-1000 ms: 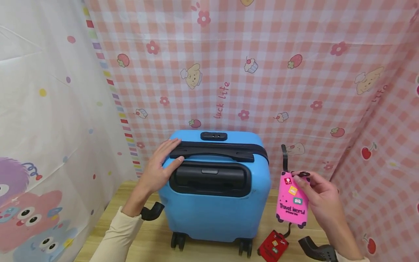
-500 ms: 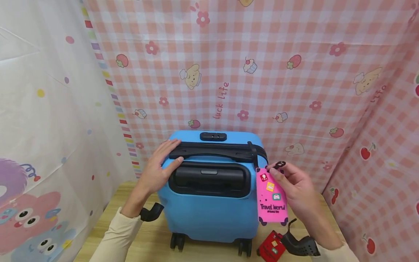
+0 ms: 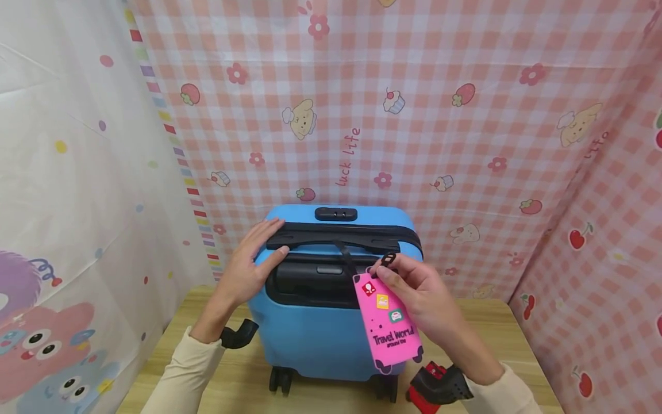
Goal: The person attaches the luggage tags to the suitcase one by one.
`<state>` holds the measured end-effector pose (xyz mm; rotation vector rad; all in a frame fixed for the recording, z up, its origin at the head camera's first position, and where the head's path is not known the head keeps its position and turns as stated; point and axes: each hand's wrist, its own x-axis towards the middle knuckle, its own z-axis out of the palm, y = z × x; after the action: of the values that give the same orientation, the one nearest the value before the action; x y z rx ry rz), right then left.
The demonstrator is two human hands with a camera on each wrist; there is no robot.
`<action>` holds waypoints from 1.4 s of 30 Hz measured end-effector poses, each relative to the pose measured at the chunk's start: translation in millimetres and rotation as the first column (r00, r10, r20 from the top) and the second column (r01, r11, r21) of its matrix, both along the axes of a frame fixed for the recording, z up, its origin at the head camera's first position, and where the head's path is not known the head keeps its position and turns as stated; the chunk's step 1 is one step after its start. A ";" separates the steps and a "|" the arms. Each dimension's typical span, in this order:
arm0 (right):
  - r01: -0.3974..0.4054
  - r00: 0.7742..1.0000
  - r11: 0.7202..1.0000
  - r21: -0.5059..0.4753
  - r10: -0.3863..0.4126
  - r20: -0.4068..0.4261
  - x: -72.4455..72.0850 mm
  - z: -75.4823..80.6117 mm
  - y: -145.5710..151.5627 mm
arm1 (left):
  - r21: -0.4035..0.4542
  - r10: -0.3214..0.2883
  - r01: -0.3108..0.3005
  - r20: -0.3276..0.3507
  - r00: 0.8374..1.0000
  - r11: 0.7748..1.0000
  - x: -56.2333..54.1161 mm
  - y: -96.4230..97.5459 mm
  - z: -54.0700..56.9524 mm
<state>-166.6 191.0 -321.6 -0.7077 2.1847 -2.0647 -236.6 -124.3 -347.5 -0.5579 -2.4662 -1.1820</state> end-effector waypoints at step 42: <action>0.004 0.993 0.978 0.207 -0.028 0.115 -27.9 30.9 -57.0 | -0.236 -0.081 0.075 -0.014 0.997 0.969 -8.2 19.9 49.5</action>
<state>-194.6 134.0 -290.7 -0.5349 2.2998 -1.7986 -244.8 -104.4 -298.1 -0.7356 -2.6031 -0.9089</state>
